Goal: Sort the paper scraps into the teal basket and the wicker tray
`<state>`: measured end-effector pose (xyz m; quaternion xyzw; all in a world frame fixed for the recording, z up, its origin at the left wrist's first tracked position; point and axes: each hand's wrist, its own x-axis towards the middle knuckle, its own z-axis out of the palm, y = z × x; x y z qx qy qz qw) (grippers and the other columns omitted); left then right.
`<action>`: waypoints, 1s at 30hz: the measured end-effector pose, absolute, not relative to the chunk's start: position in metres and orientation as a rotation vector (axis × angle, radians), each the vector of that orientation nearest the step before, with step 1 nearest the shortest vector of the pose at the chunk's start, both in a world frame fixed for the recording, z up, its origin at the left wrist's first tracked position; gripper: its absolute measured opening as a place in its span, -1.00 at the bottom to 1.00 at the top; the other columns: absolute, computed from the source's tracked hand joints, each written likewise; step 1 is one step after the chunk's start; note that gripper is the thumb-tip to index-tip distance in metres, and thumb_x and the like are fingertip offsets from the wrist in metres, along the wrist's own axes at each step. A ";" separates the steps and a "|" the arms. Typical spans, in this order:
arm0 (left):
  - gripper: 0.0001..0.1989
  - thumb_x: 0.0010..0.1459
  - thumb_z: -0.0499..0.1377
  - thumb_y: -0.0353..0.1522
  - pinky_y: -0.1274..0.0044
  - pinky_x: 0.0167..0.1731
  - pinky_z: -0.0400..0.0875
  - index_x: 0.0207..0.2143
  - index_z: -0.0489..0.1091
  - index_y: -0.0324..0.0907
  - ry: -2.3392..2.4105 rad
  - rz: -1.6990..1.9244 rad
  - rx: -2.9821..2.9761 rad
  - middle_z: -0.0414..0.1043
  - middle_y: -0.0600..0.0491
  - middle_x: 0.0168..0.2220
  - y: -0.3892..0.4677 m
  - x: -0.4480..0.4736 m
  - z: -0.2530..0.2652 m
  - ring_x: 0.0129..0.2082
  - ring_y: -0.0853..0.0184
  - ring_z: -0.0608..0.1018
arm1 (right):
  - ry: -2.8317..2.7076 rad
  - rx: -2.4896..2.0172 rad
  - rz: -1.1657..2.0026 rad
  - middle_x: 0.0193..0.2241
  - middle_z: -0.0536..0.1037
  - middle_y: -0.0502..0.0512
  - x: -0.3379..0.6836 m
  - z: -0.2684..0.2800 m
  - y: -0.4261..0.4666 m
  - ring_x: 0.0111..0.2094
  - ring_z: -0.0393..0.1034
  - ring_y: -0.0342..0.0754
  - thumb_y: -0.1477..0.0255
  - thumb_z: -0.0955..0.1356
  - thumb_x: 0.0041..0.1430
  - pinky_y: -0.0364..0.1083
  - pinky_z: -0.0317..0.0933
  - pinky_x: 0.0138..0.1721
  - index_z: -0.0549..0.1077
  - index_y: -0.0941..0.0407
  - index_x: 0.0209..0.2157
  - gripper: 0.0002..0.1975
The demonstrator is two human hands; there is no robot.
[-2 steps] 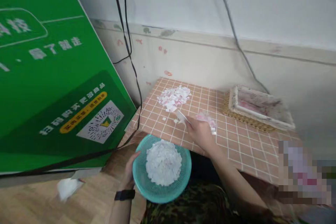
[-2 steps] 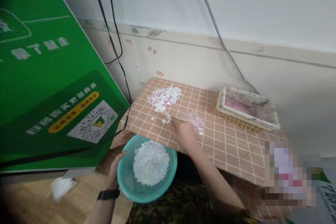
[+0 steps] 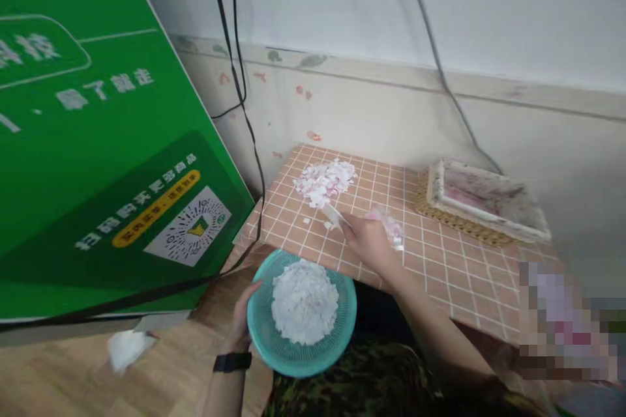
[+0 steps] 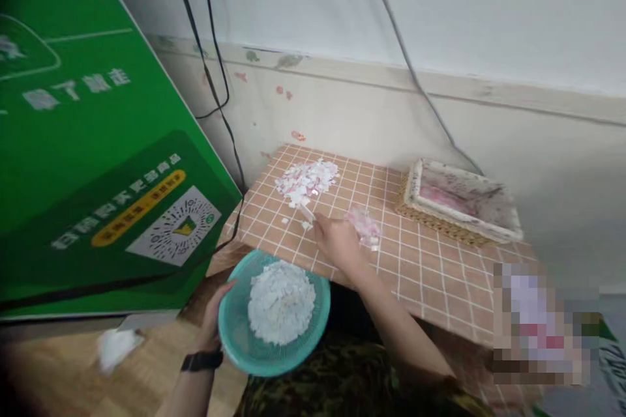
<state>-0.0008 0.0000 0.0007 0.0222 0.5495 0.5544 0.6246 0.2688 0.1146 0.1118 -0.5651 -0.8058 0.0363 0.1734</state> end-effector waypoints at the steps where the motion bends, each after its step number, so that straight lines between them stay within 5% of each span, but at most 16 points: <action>1: -0.86 -0.18 0.28 -0.39 0.39 -0.40 0.45 -0.49 0.52 -0.28 1.236 1.250 0.054 0.58 -0.04 -0.51 0.000 -0.001 0.001 -0.46 0.13 0.57 | -2.296 -1.577 0.134 -0.54 0.51 0.07 0.266 0.114 0.120 -0.54 0.34 -0.12 0.40 0.15 0.22 -0.16 -0.04 -0.52 0.47 0.11 -0.28 -0.72; 15: -0.88 -0.10 0.26 -0.37 0.49 -0.45 0.44 -0.46 0.50 -0.26 1.038 1.209 0.022 0.55 0.07 -0.54 -0.003 -0.017 -0.013 -0.56 0.31 0.54 | -1.976 -1.677 0.041 -0.58 0.48 0.07 0.255 0.114 0.081 -0.55 0.34 -0.12 0.44 0.16 0.18 -0.17 0.01 -0.51 0.46 0.16 -0.32 -0.74; 30: -0.85 -0.16 0.29 -0.36 0.48 -0.53 0.43 -0.49 0.50 -0.28 1.171 1.274 0.048 0.54 0.03 -0.58 -0.004 -0.022 -0.017 -0.60 0.29 0.52 | -2.101 -1.608 0.174 -0.53 0.53 0.08 0.245 0.108 0.093 -0.56 0.36 -0.11 0.40 0.15 0.21 -0.18 0.04 -0.52 0.44 0.15 -0.14 -0.68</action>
